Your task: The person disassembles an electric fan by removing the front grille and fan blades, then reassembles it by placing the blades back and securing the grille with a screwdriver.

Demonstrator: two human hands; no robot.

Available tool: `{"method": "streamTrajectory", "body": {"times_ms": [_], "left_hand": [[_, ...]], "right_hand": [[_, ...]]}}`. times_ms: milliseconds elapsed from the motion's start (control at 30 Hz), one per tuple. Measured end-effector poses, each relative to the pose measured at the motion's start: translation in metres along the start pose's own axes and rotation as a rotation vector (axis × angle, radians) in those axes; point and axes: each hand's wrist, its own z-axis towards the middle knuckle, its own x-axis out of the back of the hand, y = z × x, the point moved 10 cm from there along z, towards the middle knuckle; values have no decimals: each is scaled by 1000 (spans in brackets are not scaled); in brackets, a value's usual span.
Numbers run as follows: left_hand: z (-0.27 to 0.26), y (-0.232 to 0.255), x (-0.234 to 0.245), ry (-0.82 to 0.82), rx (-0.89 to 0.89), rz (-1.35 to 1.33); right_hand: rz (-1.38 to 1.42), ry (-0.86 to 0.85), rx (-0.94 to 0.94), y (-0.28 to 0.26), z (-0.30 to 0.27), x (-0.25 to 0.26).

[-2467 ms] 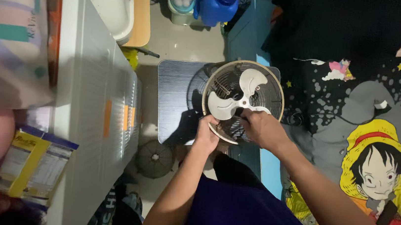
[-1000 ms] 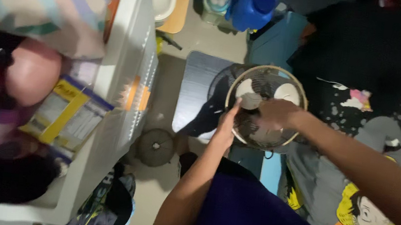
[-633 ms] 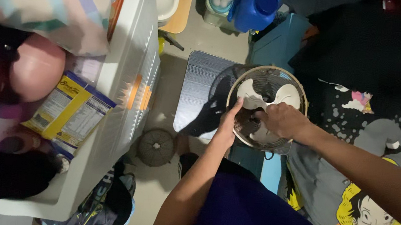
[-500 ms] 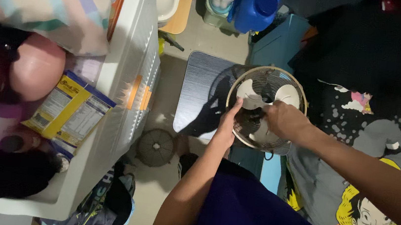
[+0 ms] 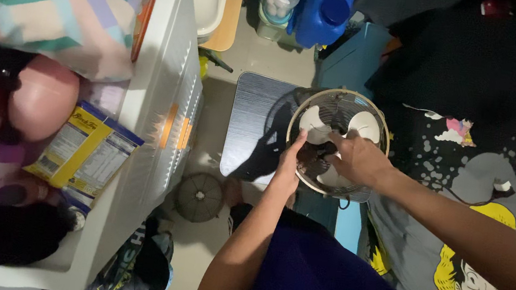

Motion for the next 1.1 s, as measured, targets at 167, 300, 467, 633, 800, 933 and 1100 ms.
{"method": "streamTrajectory", "body": {"times_ms": [167,300,467,633,800,933,1100], "left_hand": [[-1,1,1,10,5,5],[0,0,2,25,27,27],[0,-4,4,43,72,4],[5,-6,-1,-27,54,-70],[2,-4,3,-4,42,30],[1,0,-4,-50,12,10],[3,-4,8,78,64,43]], "right_hand": [[-41,-23,24,-6,0,0],[-253,153,436,-49,-18,19],[80,-143,-84,-9,-7,-4],[-362,75,419,-53,-20,12],[-236,-256,84,-14,-15,-10],[-481,-70,283,-30,-18,-4],[-229,-3,156,-21,-17,-5]]}}
